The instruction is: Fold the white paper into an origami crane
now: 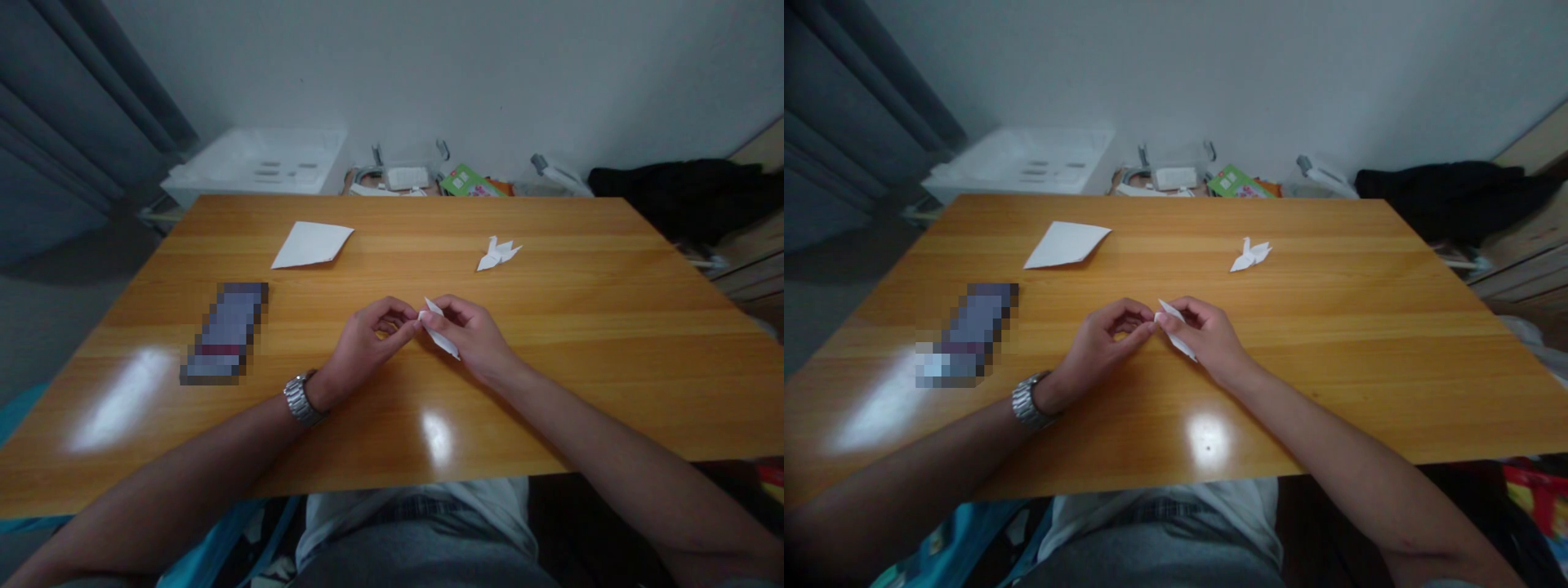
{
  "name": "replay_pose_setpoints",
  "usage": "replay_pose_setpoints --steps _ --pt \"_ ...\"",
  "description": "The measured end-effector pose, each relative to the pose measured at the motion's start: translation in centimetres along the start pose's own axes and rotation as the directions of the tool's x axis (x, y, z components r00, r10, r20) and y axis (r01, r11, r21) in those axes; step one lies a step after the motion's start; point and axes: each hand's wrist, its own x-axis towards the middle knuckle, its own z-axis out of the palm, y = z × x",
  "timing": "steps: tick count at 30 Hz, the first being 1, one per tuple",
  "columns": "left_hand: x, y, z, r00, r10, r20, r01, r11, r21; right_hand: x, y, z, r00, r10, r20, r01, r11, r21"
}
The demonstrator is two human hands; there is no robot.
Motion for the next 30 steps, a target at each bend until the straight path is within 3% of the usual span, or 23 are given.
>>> replay_pose_setpoints --steps 8,30 --pt "0.14 -0.33 -0.29 1.0 -0.009 -0.013 0.01 1.0 0.008 0.1 0.18 0.03 0.999 0.002 0.036 -0.004 0.999 0.047" --pt "0.1 -0.76 -0.44 0.999 0.035 0.019 -0.036 0.998 0.059 -0.18 -0.38 -0.33 0.995 -0.023 0.096 0.044 0.974 -0.223"
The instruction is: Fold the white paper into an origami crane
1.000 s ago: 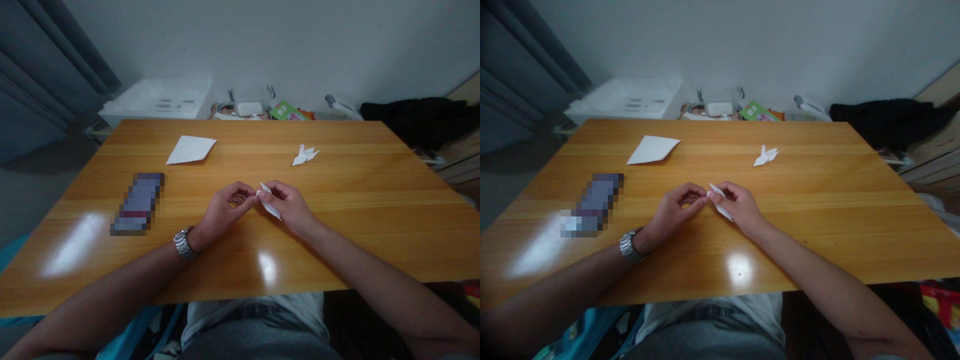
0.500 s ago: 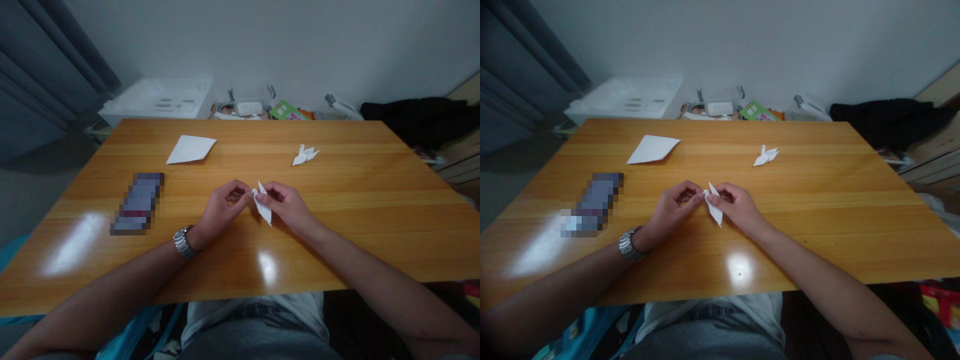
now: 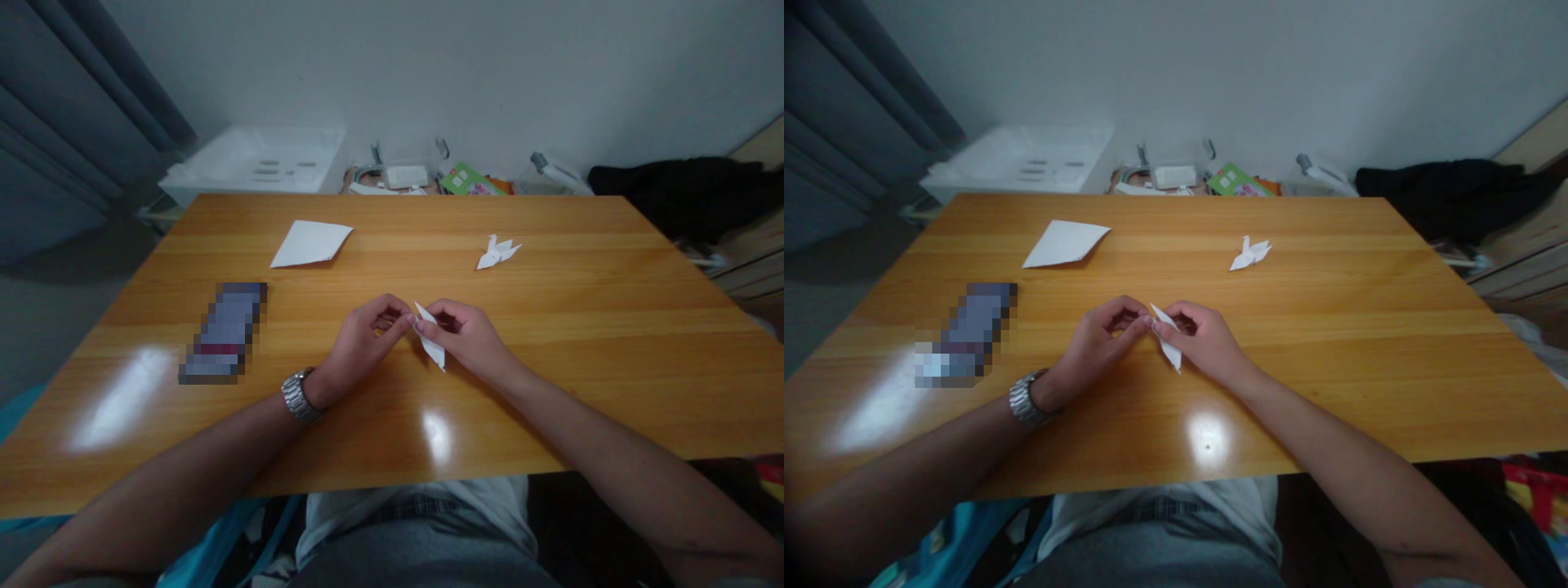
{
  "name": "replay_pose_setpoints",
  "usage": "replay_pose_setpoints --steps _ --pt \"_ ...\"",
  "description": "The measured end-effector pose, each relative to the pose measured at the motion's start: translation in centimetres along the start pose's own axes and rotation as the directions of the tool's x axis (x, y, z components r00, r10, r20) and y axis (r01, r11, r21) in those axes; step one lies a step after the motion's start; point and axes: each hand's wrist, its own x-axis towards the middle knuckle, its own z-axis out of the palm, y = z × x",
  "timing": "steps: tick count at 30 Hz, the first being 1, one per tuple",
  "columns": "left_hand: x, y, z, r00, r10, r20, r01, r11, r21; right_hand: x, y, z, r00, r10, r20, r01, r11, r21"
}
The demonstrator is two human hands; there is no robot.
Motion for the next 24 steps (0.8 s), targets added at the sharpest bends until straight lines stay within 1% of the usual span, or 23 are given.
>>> replay_pose_setpoints --steps 5,9,13,17,24 --pt "0.09 0.44 -0.11 1.0 0.003 0.009 -0.003 0.998 0.055 -0.03 -0.17 0.01 1.0 -0.015 0.003 0.015 0.999 -0.038" --pt "0.12 0.54 -0.06 1.0 -0.03 -0.001 0.03 0.994 0.103 -0.06 -0.22 0.05 1.0 -0.019 -0.005 0.018 0.997 -0.076" --pt "0.14 0.36 0.05 0.997 -0.07 -0.029 0.071 0.996 0.061 -0.03 -0.03 0.02 0.998 -0.042 -0.036 0.037 0.993 -0.116" --pt "0.21 0.08 0.06 0.996 -0.084 -0.024 0.084 0.996 0.024 0.08 0.11 -0.01 0.998 -0.034 -0.051 0.029 0.996 -0.087" --pt "0.23 0.08 -0.25 0.997 -0.081 -0.017 0.082 0.991 0.104 0.11 -0.09 0.04 0.999 -0.009 -0.049 0.005 0.998 -0.066"
